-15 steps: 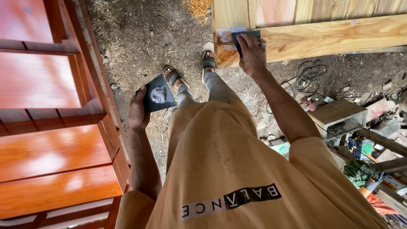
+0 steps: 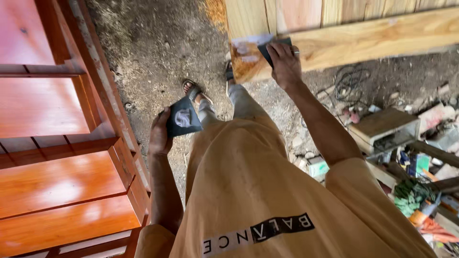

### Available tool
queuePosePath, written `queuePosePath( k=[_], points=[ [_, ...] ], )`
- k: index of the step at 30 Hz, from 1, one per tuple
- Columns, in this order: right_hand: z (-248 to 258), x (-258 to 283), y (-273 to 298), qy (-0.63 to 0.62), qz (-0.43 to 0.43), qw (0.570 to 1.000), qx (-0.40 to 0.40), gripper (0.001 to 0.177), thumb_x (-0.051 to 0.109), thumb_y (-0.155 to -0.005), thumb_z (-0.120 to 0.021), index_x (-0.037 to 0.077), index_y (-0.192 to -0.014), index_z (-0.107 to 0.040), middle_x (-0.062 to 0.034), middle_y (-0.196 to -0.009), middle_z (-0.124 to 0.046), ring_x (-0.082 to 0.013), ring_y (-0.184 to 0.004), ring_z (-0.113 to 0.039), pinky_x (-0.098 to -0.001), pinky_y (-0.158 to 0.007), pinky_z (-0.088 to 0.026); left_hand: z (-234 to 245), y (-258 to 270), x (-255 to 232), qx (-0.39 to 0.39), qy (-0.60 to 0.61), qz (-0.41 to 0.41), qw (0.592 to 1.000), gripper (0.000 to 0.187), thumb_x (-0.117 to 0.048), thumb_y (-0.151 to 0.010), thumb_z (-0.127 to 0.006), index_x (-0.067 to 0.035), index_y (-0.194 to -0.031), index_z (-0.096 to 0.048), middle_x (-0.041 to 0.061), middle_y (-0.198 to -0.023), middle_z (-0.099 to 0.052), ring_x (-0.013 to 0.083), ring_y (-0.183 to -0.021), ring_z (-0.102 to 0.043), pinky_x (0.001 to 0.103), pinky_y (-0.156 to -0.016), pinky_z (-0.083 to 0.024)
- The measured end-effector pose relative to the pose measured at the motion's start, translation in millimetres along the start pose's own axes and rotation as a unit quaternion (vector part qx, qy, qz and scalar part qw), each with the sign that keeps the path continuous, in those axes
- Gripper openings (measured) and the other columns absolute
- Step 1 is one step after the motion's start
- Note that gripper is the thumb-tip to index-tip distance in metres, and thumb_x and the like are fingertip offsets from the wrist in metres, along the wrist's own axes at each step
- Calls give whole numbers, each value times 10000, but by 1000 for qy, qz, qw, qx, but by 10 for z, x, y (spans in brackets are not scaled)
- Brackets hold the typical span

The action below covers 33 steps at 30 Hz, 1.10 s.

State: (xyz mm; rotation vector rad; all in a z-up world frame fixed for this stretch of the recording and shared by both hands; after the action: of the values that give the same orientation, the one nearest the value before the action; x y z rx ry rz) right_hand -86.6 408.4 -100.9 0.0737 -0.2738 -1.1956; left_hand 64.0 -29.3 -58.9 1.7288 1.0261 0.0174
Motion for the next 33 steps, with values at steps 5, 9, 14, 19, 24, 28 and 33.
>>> queuePosePath(
  k=[5, 9, 14, 19, 24, 28, 33],
  points=[
    [99, 82, 139, -29, -22, 999, -39, 769, -12, -744, -740, -22, -1476, -504, -167, -1506, -498, -356, -1406, -441, -534, -1153, -341, 48, 74, 121, -17, -7, 16, 1000, 273, -240, -1053, -603, 1, -1172, -646, 73, -1067, -702, 168, -953, -680, 318, -890, -564],
    [-1, 76, 57, -22, -65, 995, 67, 675, 17, -879, -765, 171, -1502, -557, -29, -1467, -529, -256, -1414, -474, -568, -1238, -304, -37, -6, 55, -4, -9, 5, 1000, 277, -232, -1054, -591, 5, -1180, -660, 76, -1062, -702, 162, -941, -673, 307, -879, -552],
    [115, 109, 141, 2, -38, 999, 30, 886, 19, -679, -816, -8, -1494, -470, -167, -1487, -447, -348, -1391, -432, -555, -1168, -283, -80, 43, 81, -8, -22, 17, 1000, 284, -240, -1049, -596, 9, -1174, -654, 75, -1064, -702, 163, -955, -676, 313, -891, -551],
    [242, 35, 107, -14, -53, 998, 29, 741, -23, -828, -735, 40, -1524, -486, -121, -1540, -459, -301, -1447, -423, -581, -1191, -253, -186, 82, 84, -3, -40, 15, 999, 311, -259, -1045, -613, 20, -1176, -653, 81, -1058, -702, 173, -960, -669, 321, -893, -545],
    [16, 4, 4, -35, -105, 987, 113, 524, 1, -995, -637, 140, -1493, -553, -84, -1535, -485, -280, -1475, -391, -671, -1205, -219, -243, -22, 79, 1, -46, 17, 999, 323, -275, -1048, -604, 10, -1195, -648, 76, -1044, -697, 162, -961, -662, 312, -906, -544],
    [134, 11, 82, 83, -47, 995, 33, 863, -27, -722, -701, 40, -1547, -457, -155, -1551, -447, -321, -1422, -385, -591, -1119, -299, -221, -25, 134, 6, -66, 37, 997, 326, -285, -1046, -596, 12, -1170, -648, 82, -1011, -699, 175, -915, -667, 319, -868, -555],
    [243, 82, 28, 23, -79, 990, 118, 708, 5, -908, -713, 179, -1563, -509, -68, -1526, -506, -282, -1385, -449, -620, -1163, -322, -139, 3, 87, 22, -47, 25, 998, 324, -273, -1050, -599, 15, -1193, -646, 64, -1051, -701, 151, -941, -674, 297, -879, -560]
  ],
)
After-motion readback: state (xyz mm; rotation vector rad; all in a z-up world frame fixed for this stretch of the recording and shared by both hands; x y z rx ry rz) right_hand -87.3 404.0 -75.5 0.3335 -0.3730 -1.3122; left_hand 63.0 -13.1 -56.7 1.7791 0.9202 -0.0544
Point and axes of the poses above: each hand's wrist, its own y-axis away from the middle knuckle, its own z-axis out of the back of the hand, x = y × z, the point moved 3 cm from there along -y, towards the middle knuckle
